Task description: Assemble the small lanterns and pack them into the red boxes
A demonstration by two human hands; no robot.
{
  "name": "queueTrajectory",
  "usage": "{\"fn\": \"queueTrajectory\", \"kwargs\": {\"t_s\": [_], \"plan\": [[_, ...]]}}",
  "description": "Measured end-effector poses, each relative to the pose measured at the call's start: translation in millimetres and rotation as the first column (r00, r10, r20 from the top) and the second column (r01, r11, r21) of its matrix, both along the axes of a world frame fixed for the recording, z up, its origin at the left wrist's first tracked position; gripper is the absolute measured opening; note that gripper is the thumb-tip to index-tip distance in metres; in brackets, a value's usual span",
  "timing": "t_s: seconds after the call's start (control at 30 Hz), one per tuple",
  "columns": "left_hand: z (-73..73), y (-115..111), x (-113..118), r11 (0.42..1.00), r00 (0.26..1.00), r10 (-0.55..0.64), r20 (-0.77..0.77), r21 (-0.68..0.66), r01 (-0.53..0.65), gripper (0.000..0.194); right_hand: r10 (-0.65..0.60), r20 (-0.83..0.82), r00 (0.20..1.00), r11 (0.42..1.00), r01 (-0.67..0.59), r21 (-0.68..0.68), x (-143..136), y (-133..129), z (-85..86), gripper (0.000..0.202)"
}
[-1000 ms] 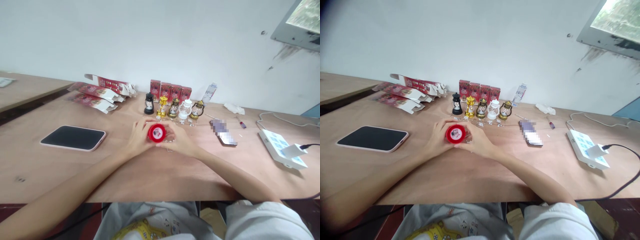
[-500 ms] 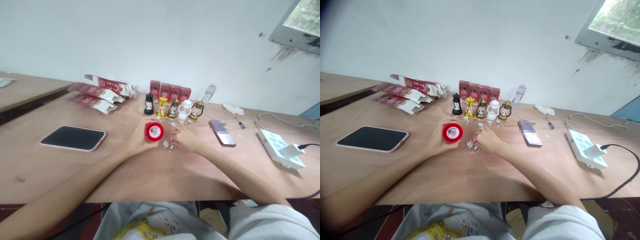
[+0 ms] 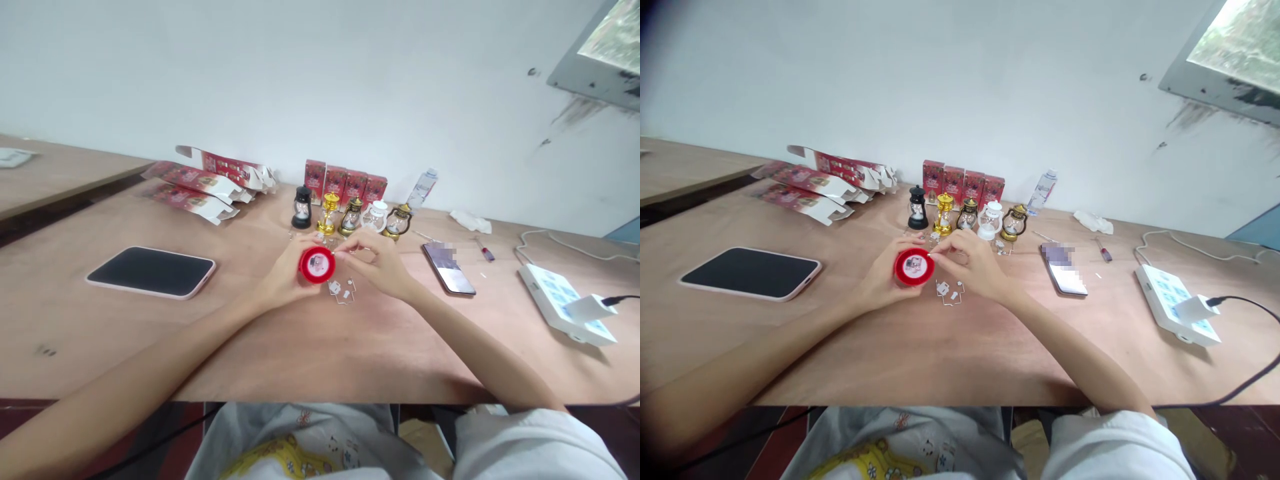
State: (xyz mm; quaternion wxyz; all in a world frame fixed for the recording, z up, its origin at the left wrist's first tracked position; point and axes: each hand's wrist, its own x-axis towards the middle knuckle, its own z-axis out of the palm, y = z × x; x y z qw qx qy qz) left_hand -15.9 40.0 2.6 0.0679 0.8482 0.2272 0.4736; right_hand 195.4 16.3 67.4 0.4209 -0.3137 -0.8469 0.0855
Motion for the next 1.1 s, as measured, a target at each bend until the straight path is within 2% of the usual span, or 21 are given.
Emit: {"fn": "queueTrajectory", "kwargs": {"t_s": [0.1,0.27,0.4,0.47,0.5,0.53,0.6,0.67,0.77,0.87,0.93,1.0,1.07,1.1], "plan": [[-1.0,1,0,1.000,1.000,0.010,-0.007,0.011,-0.010,0.062,0.052,0.043,0.998,0.998,-0.054,0.044,-15,-2,0.9,0.007],[0.0,1,0,1.000,1.000,0.008,0.001,0.021,-0.008,0.061,0.011,0.038,0.999,0.992,-0.016,0.127,-25,-3,-4.9,0.007],[2.5,-1,1,1.000,1.000,0.006,0.020,0.013,-0.007,0.061,-0.104,-0.046,0.993,0.993,0.106,0.041,-10,-1,-6.1,0.008],[3.6,-1,1,1.000,0.999,0.003,0.039,0.009,-0.003,0.061,-0.169,0.033,0.985,0.985,0.170,-0.018,5,2,-6.7,0.008],[4.0,-2,2,1.000,0.999,0.005,0.046,0.007,-0.005,0.062,-0.177,0.141,0.974,0.982,0.185,-0.045,12,4,-7.8,0.008],[4.3,-2,2,1.000,0.999,0.010,0.049,0.006,-0.010,0.062,-0.165,0.278,0.946,0.980,0.190,-0.065,19,6,-9.5,0.010],[4.7,-2,2,1.000,0.999,0.021,0.042,0.002,-0.021,0.060,-0.112,0.545,0.831,0.980,0.184,-0.080,28,9,-14.7,0.015],[5.0,-3,2,1.000,0.999,0.026,0.035,0.002,-0.026,0.058,-0.094,0.702,0.706,0.982,0.181,-0.050,30,11,-21.2,0.017],[5.5,-3,2,1.000,0.999,0.024,0.032,0.005,-0.025,0.056,-0.118,0.798,0.591,0.983,0.181,0.011,25,10,-28.2,0.017],[5.9,-3,2,1.000,0.999,0.020,0.027,0.012,-0.020,0.057,-0.113,0.841,0.530,0.985,0.169,0.026,19,10,-29.3,0.017],[6.1,-3,2,1.000,1.000,0.018,0.025,0.020,-0.018,0.058,-0.105,0.842,0.528,0.987,0.160,0.023,18,12,-28.2,0.015],[6.1,-2,1,0.999,1.000,0.016,0.021,0.029,-0.016,0.058,-0.088,0.819,0.567,0.990,0.144,0.007,19,14,-26.8,0.011],[6.0,-2,1,0.999,1.000,0.017,0.017,0.030,-0.017,0.059,-0.084,0.745,0.662,0.992,0.130,-0.004,20,15,-24.7,0.007],[5.9,-2,1,0.999,1.000,0.018,0.014,0.028,-0.018,0.059,-0.094,0.673,0.734,0.992,0.127,0.001,20,14,-23.0,0.007]]}}
